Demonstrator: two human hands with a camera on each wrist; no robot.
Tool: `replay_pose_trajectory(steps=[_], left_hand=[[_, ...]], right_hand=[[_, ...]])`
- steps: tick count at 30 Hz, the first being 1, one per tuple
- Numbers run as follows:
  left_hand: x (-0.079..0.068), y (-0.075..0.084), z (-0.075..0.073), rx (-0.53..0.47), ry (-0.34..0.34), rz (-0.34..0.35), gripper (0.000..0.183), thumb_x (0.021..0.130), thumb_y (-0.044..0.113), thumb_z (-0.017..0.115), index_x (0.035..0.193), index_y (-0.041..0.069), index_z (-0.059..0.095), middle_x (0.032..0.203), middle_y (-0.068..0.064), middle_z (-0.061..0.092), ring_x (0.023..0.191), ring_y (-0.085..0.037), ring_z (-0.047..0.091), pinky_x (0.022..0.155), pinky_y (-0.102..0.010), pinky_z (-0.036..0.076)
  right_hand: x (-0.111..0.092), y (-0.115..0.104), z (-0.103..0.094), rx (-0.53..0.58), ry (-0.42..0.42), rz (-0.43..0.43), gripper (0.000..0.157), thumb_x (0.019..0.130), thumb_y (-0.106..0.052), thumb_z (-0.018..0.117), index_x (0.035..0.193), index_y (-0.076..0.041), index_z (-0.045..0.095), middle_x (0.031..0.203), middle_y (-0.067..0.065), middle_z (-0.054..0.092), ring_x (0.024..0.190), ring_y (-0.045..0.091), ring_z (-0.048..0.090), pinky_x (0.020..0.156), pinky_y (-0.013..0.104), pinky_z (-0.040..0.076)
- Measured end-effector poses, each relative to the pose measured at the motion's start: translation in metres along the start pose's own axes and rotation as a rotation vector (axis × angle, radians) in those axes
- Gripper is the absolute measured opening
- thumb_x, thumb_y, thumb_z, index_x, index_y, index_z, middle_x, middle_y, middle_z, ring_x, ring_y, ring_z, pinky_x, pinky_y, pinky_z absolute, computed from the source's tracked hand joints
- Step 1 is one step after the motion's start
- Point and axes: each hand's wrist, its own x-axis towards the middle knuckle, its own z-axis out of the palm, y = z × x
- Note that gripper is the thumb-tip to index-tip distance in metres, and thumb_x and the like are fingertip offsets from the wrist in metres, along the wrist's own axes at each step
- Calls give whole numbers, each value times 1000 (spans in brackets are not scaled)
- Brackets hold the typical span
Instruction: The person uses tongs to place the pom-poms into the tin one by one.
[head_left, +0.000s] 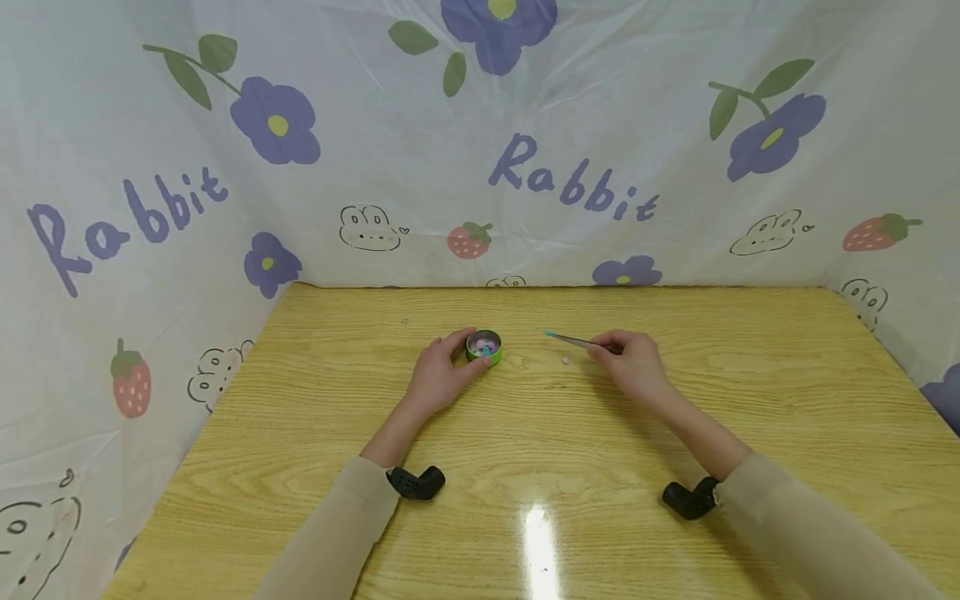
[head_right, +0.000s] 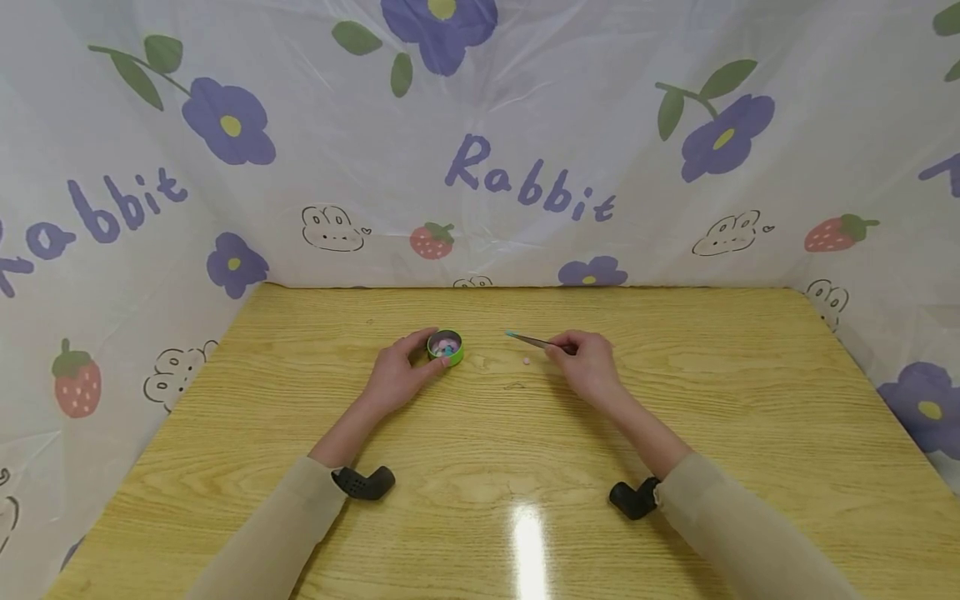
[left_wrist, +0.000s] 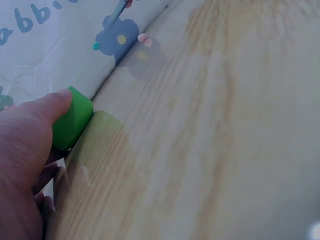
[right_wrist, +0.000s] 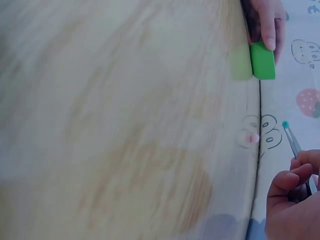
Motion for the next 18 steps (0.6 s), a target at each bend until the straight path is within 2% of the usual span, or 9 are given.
replay_pose_trajectory(steps=[11,18], left_hand=[[1,0,0,10,-2,-4,63,96,39,74,150,13,55,143,-15,60,138,-43,46,122,-55,25],[1,0,0,13,0,2,63,96,39,73,150,12,55,142,-15,61,136,-43,48,123,-53,24]], right_hand=[[6,-16,14,87,-33,15,18,100,-9,67,108,6,74,89,13,68,68,20,52,53,25,43],[9,-26,25,90,-42,-16,17,100,-9,67,107,4,75,91,12,70,73,19,55,57,25,44]])
